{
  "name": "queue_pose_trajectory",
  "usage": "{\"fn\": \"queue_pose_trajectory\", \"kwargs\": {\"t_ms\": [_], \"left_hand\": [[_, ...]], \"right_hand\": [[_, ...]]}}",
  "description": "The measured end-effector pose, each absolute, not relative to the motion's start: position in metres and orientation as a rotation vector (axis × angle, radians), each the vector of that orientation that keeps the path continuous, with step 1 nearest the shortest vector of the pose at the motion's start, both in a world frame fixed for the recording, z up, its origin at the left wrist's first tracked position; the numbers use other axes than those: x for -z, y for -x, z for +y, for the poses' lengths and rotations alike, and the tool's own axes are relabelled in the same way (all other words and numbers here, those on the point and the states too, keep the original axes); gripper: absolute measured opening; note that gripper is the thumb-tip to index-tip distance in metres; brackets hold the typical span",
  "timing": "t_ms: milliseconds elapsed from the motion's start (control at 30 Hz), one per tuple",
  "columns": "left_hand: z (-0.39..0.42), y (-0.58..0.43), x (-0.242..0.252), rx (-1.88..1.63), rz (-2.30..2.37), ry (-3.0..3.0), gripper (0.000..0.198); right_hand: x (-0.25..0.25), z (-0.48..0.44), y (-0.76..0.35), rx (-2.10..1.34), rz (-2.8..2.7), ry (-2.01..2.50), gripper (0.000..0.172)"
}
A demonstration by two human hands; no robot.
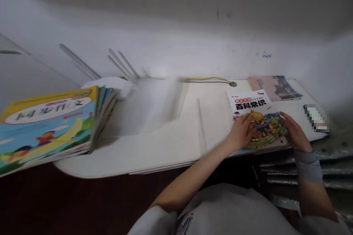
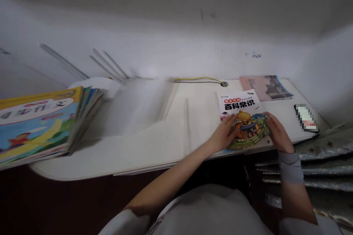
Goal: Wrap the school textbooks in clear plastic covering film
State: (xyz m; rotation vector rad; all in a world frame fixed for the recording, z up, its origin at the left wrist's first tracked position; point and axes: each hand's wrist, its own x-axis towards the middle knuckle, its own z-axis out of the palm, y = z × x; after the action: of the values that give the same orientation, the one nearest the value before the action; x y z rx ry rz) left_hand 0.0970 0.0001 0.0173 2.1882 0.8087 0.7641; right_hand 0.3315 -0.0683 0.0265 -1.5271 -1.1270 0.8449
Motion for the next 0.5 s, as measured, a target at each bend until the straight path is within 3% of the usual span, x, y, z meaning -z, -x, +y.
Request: {"fn": "queue_pose_trajectory", "kwargs": {"t_ms": [100, 267, 500], "left_hand": [[0.007, -0.065, -0.012, -0.405, 1.007, -2.604, 0.042], [0.015, -0.026, -0.01, -0.28, 1.383, -2.725, 0.045], [-0.004, -0.084, 0.013, -0.212, 1.163, -2.771, 0.065]], "right_hand": [[-0.014, -0.077, -0.359, -0.89, -1.015, 1.619, 0.057], [0.015, -0.088, -0.374, -0.654, -1.223, 1.863, 0.064], [0.031, -0.075, -0.36, -0.269, -1.576, 1.97, 0.066]]}}
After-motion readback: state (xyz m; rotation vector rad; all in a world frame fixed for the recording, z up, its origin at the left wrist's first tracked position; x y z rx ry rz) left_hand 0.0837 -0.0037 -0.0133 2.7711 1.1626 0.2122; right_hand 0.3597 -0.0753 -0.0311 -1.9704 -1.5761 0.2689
